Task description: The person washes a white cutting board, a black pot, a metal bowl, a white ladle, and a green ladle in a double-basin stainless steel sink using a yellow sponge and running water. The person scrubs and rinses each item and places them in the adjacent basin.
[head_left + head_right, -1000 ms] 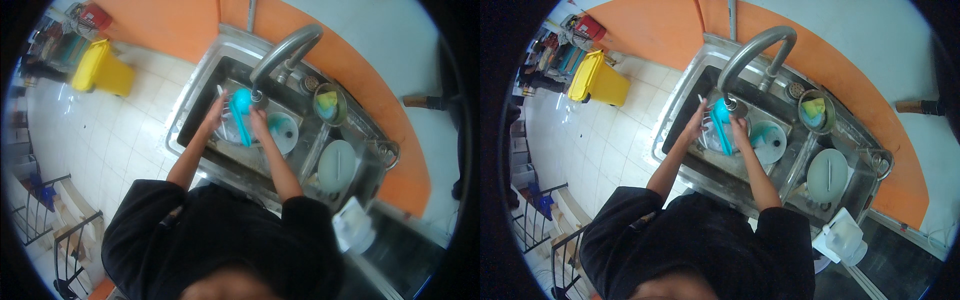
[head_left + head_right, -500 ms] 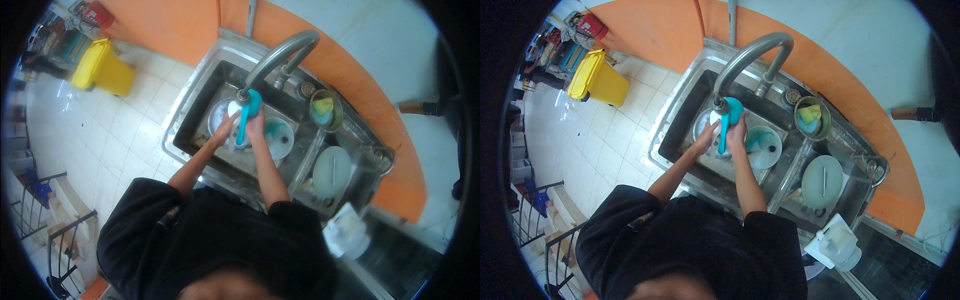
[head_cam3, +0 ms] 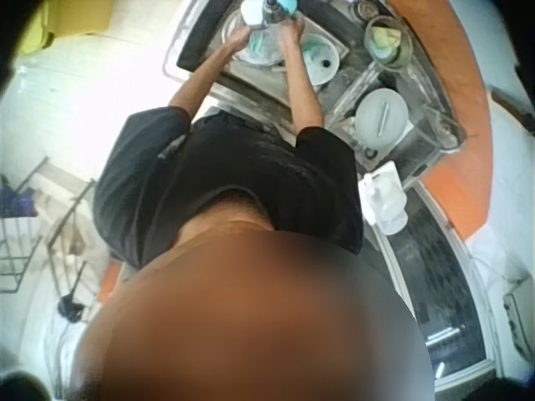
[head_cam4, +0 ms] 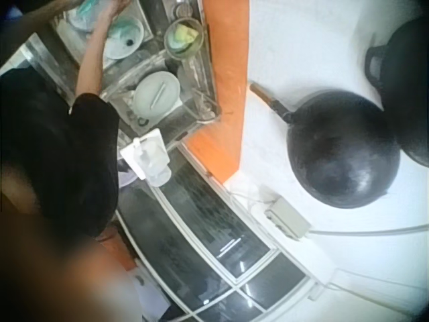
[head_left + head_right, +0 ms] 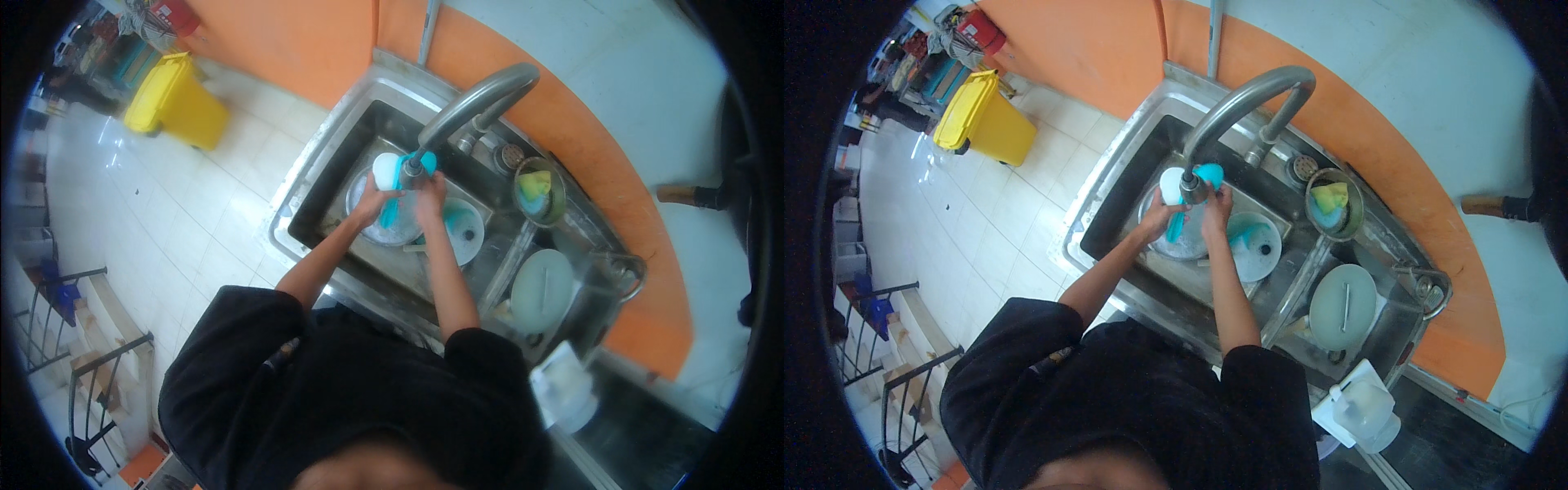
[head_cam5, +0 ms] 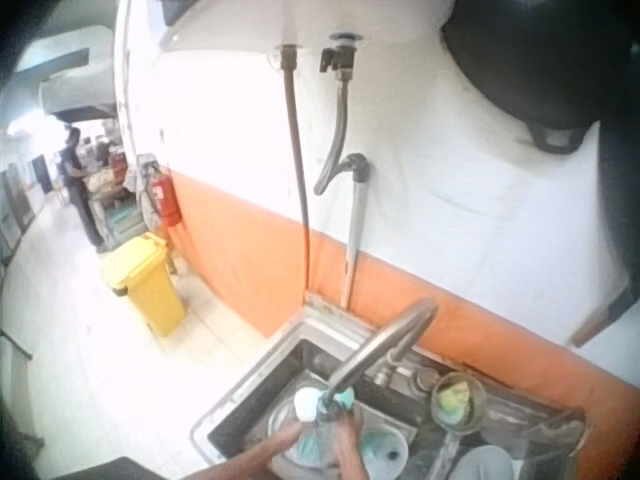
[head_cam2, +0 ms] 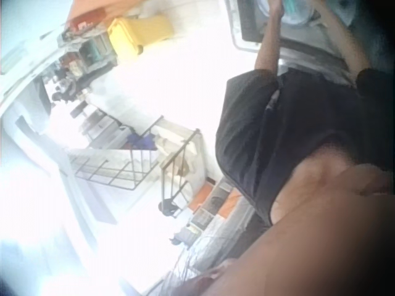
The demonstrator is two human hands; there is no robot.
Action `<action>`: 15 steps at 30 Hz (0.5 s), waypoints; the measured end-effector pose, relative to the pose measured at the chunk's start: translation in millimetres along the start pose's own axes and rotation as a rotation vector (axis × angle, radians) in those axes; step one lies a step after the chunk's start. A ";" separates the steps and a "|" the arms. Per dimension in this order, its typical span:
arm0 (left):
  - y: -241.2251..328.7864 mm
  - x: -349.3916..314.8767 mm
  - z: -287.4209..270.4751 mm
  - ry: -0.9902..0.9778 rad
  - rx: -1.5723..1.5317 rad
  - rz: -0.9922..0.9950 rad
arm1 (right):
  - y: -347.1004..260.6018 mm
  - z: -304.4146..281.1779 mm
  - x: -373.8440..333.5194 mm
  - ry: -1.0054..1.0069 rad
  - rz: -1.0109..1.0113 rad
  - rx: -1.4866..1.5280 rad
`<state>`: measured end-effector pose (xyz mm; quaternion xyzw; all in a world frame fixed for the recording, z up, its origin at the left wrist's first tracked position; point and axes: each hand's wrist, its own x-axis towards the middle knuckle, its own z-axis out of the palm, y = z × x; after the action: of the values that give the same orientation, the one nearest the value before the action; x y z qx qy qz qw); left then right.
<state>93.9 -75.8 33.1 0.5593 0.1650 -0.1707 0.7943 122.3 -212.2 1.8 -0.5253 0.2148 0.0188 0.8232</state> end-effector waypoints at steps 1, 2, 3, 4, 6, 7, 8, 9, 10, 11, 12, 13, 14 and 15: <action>2.8 0.0 2.5 -0.017 0.006 -0.023 | -5.4 -5.1 -2.8 0.041 -0.126 -0.220; 4.9 0.3 5.5 -0.035 0.011 -0.043 | -11.7 -10.3 -7.2 0.133 -0.216 -0.478; 5.3 0.5 9.7 -0.057 -0.018 -0.018 | -17.5 -13.7 -13.7 0.227 -0.313 -0.732; 5.3 2.3 15.2 -0.080 -0.047 0.008 | -23.0 -14.9 -21.7 0.185 -0.510 -0.792; 3.7 8.4 25.4 -0.125 -0.040 0.058 | -35.1 -10.9 -35.9 0.206 -0.591 -0.842; 3.1 12.9 29.1 -0.146 -0.004 0.081 | -41.6 -7.7 -43.6 0.221 -0.629 -0.860; 2.2 16.7 30.7 -0.166 0.034 0.105 | -51.1 -4.0 -46.4 0.235 -0.567 -0.857; 0.6 19.7 30.7 -0.193 0.092 0.100 | -59.5 0.7 -49.4 0.205 -0.650 -0.881; -1.1 23.5 30.6 -0.219 0.150 0.098 | -69.0 5.2 -49.9 0.177 -0.710 -0.902; -3.7 26.5 30.0 -0.241 0.207 0.129 | -77.5 10.1 -50.3 0.147 -0.771 -0.924; -8.5 26.9 29.3 -0.227 0.118 0.127 | -84.9 16.5 -49.2 -0.094 -0.594 -0.840; -14.3 26.4 28.8 -0.210 0.028 0.156 | -91.1 24.0 -47.4 -0.328 -0.412 -0.747; -20.0 26.1 27.9 -0.189 -0.053 0.150 | -94.9 30.8 -48.8 -0.552 -0.223 -0.645; -24.5 27.4 26.9 -0.194 -0.076 0.126 | -97.9 37.8 -49.8 -0.636 -0.178 -0.637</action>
<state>108.9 -111.4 8.9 0.5187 0.0582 -0.1674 0.8364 114.9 -213.3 117.7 -0.7367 -0.1107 0.1735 0.6441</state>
